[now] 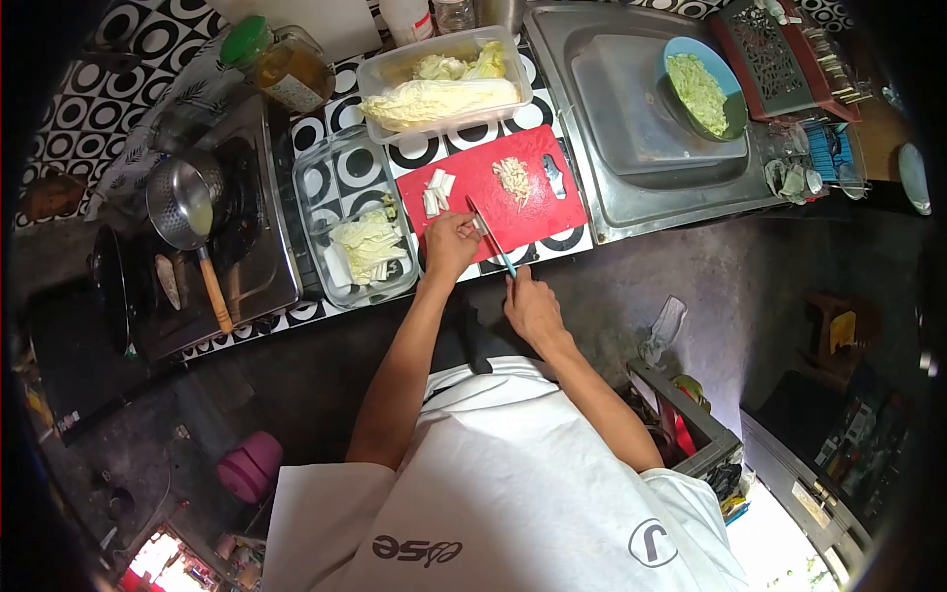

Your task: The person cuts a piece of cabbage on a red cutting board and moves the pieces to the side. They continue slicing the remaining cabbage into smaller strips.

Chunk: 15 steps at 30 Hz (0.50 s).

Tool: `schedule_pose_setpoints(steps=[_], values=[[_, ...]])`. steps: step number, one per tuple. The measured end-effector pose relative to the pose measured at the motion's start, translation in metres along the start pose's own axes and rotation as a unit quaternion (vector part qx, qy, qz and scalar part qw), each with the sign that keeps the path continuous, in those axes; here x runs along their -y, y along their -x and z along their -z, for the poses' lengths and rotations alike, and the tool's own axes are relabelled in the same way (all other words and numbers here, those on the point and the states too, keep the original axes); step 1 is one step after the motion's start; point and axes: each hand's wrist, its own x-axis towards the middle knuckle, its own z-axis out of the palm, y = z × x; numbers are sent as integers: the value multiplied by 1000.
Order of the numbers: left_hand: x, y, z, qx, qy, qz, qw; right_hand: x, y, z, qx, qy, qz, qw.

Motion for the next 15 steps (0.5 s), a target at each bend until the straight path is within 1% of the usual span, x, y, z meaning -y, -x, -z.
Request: schedule_pose_setpoints(steps=[5,7,15], values=[[-3,-2,3,9,25,29,999,1,1,-3,11,-9,-16,1000],[-3,-2,4,10,15,14,1000,2,2,-3,14,-11,-25,1000],[-2,-4,1,7,38,16,999,4,1,-5,21,2,-24,1000]])
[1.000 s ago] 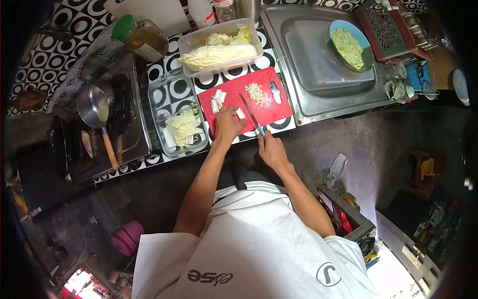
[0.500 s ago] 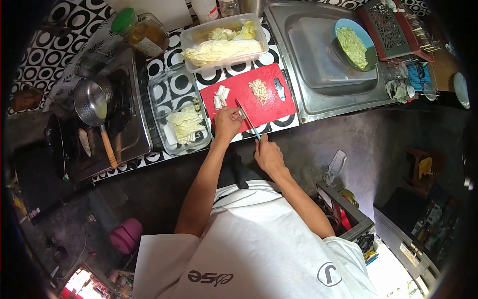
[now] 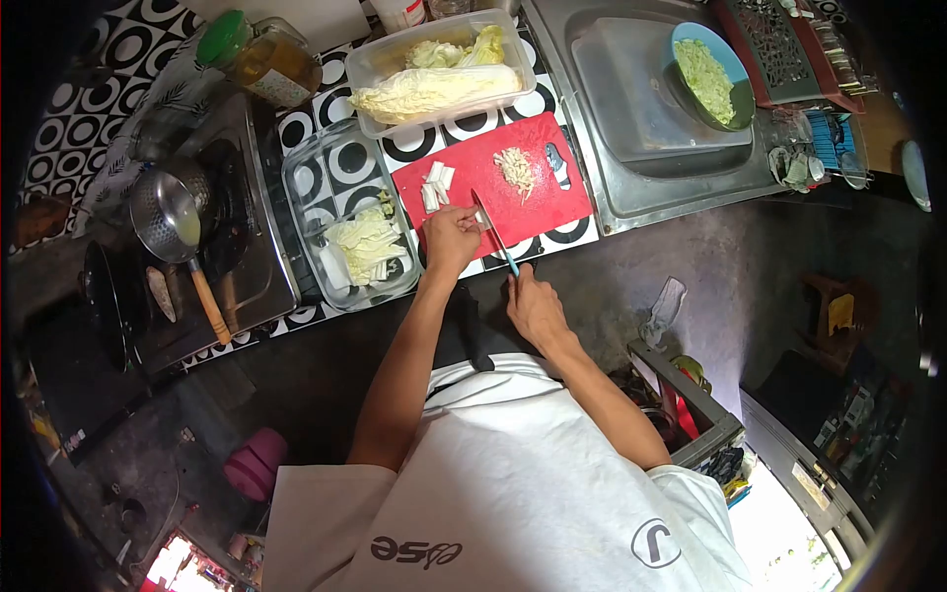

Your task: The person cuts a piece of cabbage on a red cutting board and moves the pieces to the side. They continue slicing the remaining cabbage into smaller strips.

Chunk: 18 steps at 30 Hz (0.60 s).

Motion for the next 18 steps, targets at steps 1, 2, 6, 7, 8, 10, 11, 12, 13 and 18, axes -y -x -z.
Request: schedule_pose_setpoints(steps=[1,2,6,7,8,10,11,12,13,18], values=[[0,-1,0,1,2,4,1000,1,-1,-1,7,-2,-4,1000],[0,-1,0,1,2,6,1000,2,-1,-1,15,-3,-8,1000],[1,-6,0,23,7,33,999,-2,-11,-13,21,-6,-22,1000],[0,-6,0,30,-2,37,999,-1,-16,-17,12,-6,-20,1000],[0,-6,0,32,-3,36,999,1,-20,-19,3,-6,-18,1000],[-6,-6,3,41,-12,47,998,9,-28,-14,-1,-11,-13,1000],[-7,-6,3,42,-14,41,998,13,-30,-12,-5,-15,-6,1000],[-4,-6,2,35,-26,27,999,12,-28,-12,-9,-12,-2,1000],[2,-6,0,27,-36,14,999,8,-26,-16,-15,-15,-1,1000],[4,-2,-7,-24,18,15,999,-8,-13,-13,-22,-5,-21,1000]])
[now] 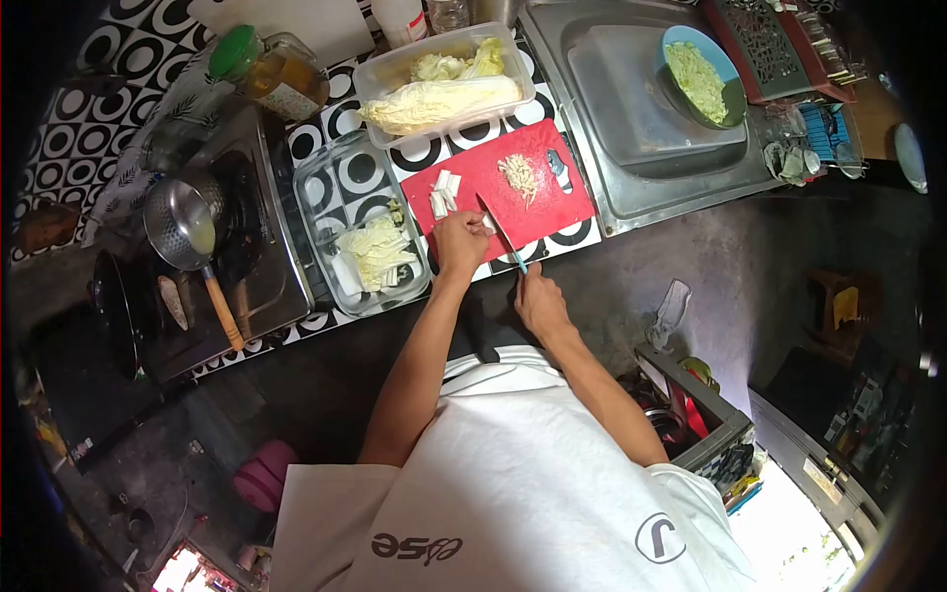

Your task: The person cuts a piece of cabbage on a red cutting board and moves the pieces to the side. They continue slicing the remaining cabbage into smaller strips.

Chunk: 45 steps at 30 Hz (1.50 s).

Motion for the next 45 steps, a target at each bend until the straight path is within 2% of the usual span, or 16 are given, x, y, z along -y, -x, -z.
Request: schedule_pose_setpoints(steps=[4,6,10,18,24,26,28,30,32,42,45], values=[[1,-1,1,8,23,8,1000,12,-6,11,7,-12,12,1000],[-2,-4,4,7,-31,8,999,23,-8,18,10,-18,24,1000],[-9,-4,6,27,-55,42,997,36,-2,24,29,-28,7,999],[-12,-4,11,29,-35,33,998,34,-2,8,18,-25,-15,999],[-7,-9,9,44,-62,24,997,31,-6,4,13,-12,-11,1000],[5,-12,4,48,-35,29,998,28,-12,-1,9,-9,1,1000],[-3,-8,8,50,-10,36,998,26,-14,-4,-1,-14,6,1000],[-18,-3,8,20,-51,23,998,24,-15,-5,-16,-19,15,1000],[-1,-6,0,17,-34,17,999,18,-10,-6,-3,-23,-8,1000],[-9,-1,10,25,-22,69,997,34,-16,21,6,-22,5,1000],[-3,-4,9,18,-46,42,998,36,-11,23,30,-19,7,999]])
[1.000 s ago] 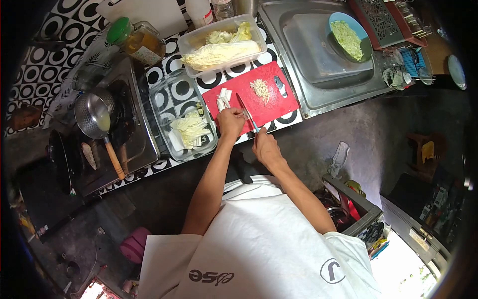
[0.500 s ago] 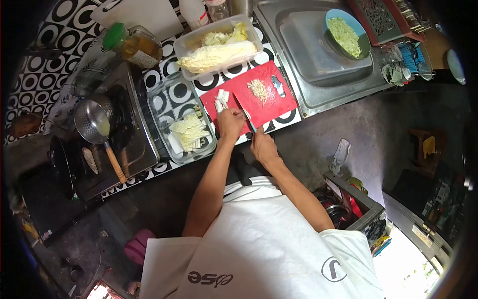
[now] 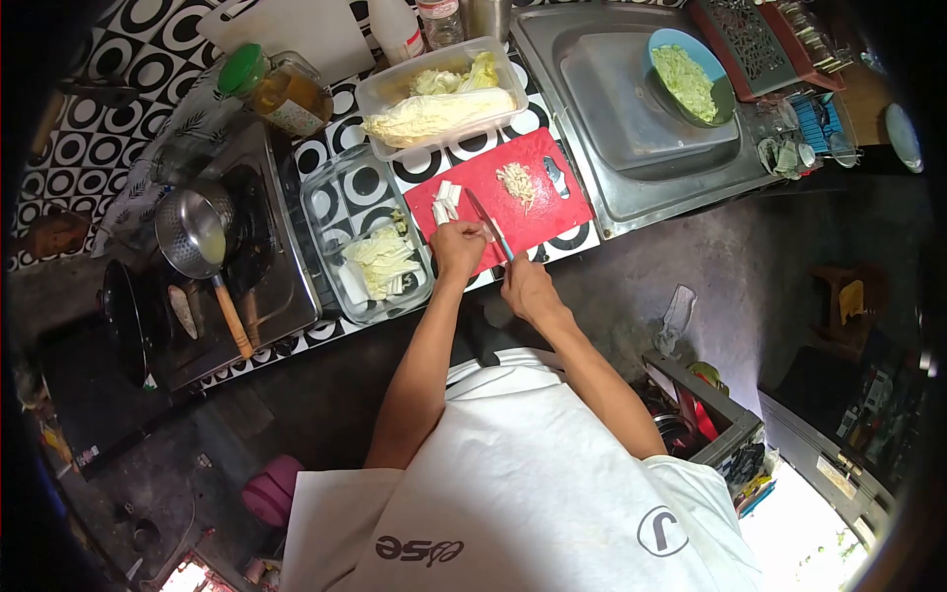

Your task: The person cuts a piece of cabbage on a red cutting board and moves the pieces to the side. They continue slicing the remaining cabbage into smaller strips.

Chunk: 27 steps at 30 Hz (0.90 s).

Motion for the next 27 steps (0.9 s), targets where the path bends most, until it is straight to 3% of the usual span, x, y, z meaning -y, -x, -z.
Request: schedule_pose_setpoints(steps=[16,27], values=[[8,-6,-7,-6,37,47,998,-2,3,-25,-17,-26,-42,999],[-1,1,-9,-37,30,-9,999,-12,-1,-25,-44,-2,-7,999]])
